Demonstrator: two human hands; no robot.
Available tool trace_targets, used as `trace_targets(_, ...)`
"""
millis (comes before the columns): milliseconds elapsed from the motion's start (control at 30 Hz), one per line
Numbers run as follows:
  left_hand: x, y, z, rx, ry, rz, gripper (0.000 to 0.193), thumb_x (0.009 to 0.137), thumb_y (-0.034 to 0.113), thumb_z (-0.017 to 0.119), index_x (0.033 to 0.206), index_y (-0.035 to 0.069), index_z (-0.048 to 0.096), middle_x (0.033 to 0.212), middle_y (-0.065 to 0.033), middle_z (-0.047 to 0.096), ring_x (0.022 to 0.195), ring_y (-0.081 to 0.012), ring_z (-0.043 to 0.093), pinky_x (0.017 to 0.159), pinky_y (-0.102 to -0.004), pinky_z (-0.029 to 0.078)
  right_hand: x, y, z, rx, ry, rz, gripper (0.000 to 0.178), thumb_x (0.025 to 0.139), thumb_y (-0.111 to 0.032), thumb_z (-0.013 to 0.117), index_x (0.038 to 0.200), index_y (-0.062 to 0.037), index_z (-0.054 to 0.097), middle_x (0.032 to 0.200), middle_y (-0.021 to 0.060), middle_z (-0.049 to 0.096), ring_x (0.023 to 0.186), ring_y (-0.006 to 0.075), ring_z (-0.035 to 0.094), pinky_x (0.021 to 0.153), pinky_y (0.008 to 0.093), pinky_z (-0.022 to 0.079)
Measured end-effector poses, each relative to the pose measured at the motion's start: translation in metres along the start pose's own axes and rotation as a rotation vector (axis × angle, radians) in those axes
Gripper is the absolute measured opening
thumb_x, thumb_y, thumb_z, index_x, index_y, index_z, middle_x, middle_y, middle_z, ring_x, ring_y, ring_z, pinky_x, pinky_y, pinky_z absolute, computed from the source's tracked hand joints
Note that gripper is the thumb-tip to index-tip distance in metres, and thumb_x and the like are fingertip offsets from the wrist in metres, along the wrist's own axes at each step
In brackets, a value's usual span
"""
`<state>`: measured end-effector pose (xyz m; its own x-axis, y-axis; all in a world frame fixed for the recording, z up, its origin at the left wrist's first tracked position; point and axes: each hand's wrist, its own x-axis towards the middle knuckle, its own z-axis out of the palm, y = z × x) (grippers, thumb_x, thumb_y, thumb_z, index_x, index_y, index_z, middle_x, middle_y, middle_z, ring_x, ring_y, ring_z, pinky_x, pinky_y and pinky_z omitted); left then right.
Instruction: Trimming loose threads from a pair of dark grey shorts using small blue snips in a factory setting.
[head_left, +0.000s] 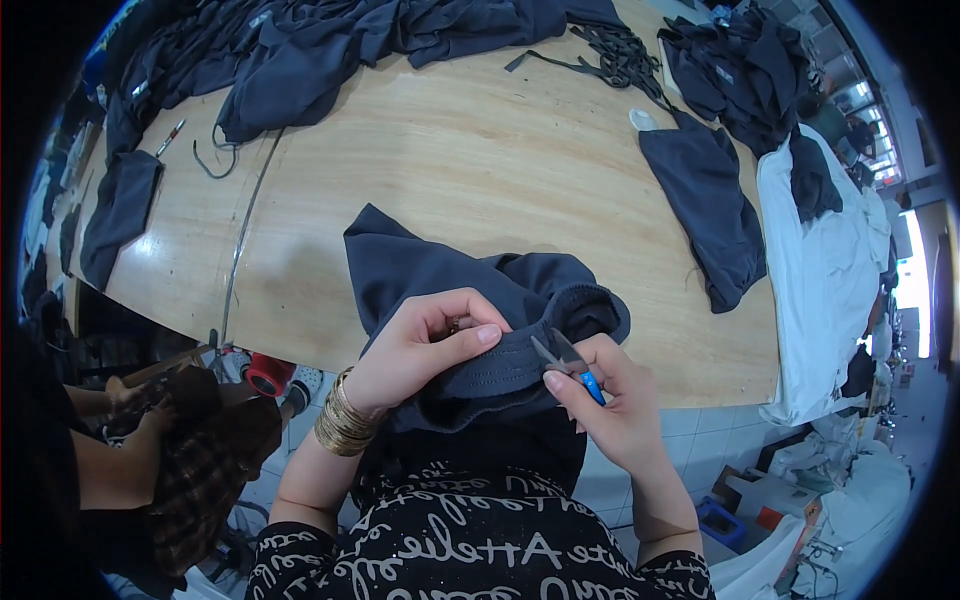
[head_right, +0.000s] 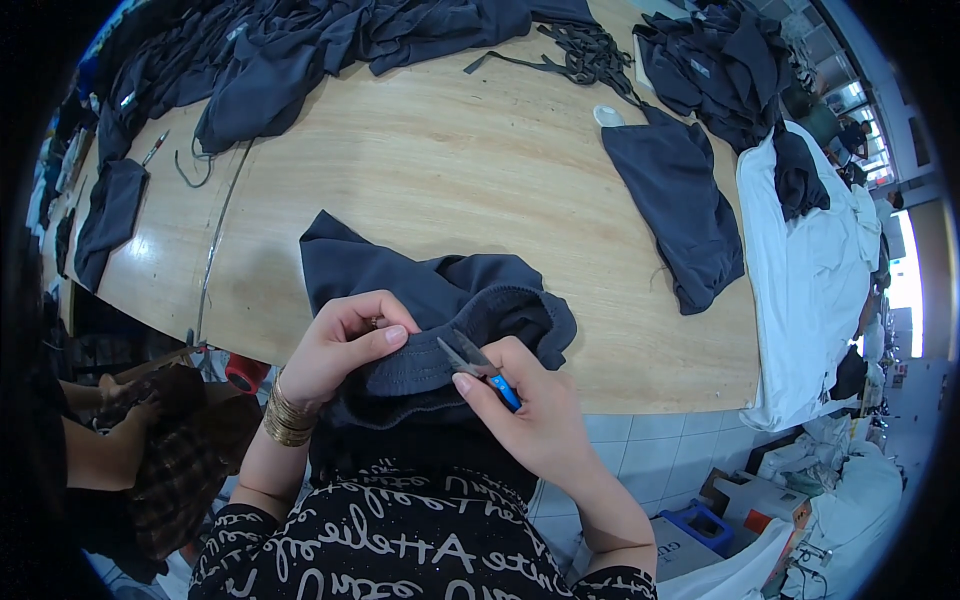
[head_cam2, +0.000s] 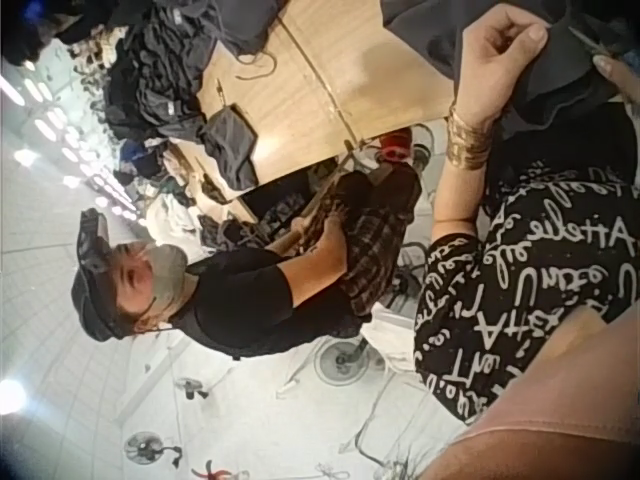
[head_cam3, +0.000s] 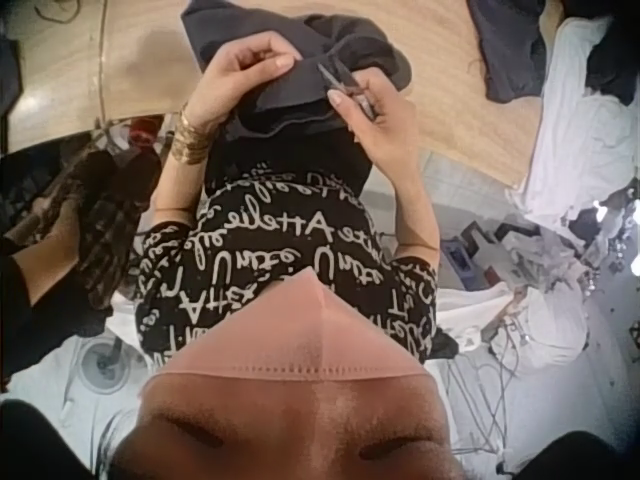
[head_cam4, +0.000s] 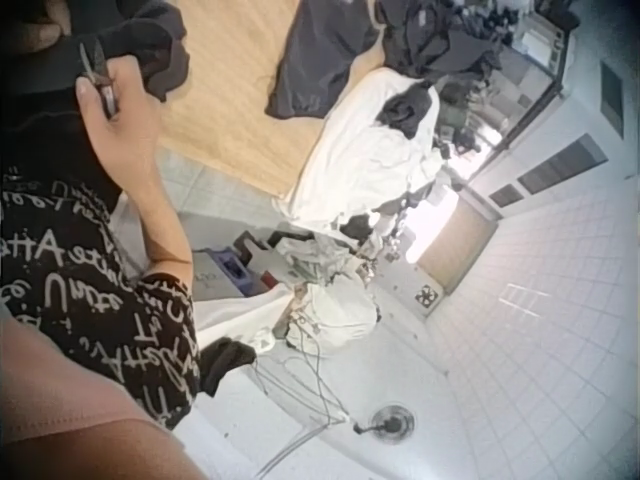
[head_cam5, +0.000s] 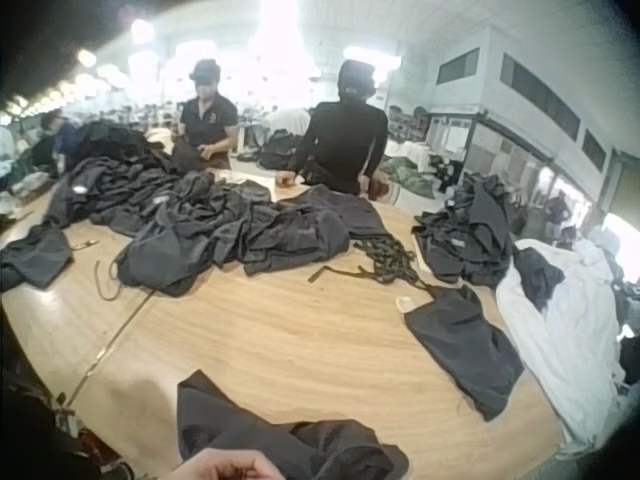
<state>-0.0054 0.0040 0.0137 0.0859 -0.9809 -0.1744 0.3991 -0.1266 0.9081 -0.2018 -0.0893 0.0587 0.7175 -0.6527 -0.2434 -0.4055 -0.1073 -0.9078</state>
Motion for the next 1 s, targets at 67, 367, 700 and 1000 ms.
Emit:
trace_targets(67,0.000,0.000,-0.001,-0.010,-0.004,-0.001,0.014,0.091,0.013,0.058,0.095,0.001,0.062,0.084,0.0027,0.061,0.077,-0.0005,0.051,0.070,-0.0165,0.043,0.001,0.005,0.001,0.036,0.048,-0.010,0.011,0.085,-0.012,0.065,0.089,-0.0053,0.057,0.062,-0.0009,0.051,0.056,0.0045,0.045,0.051,0.0210,0.035)
trace_targets(367,0.001,-0.002,0.001,-0.019,-0.012,-0.004,0.014,0.090,0.013,0.059,0.096,0.000,0.062,0.084,0.0028,0.061,0.076,-0.0005,0.052,0.070,-0.0158,0.043,0.019,0.004,0.020,-0.094,0.247,-0.404,0.018,0.076,-0.004,0.072,0.093,-0.0023,0.065,0.072,0.0044,0.057,0.060,0.0119,0.051,0.055,0.0233,0.041)
trace_targets(700,0.002,0.001,0.004,-0.030,0.002,-0.051,0.014,0.082,0.009,0.069,0.093,0.001,0.063,0.083,0.0013,0.063,0.075,-0.0016,0.055,0.070,-0.0158,0.044,0.018,0.012,0.026,0.195,0.391,-0.190,0.008,0.086,-0.001,0.061,0.093,-0.0026,0.058,0.075,0.0026,0.059,0.061,0.0075,0.051,0.053,0.0224,0.042)
trace_targets(1000,0.005,-0.003,0.002,-0.016,0.053,-0.071,0.015,0.083,0.009,0.068,0.095,0.001,0.065,0.084,0.0010,0.064,0.074,-0.0018,0.055,0.069,-0.0159,0.044,0.009,0.024,-0.009,-0.091,0.194,-0.315,0.017,0.078,-0.001,0.068,0.091,-0.0032,0.058,0.079,0.0027,0.061,0.066,0.0073,0.054,0.061,0.0201,0.043)
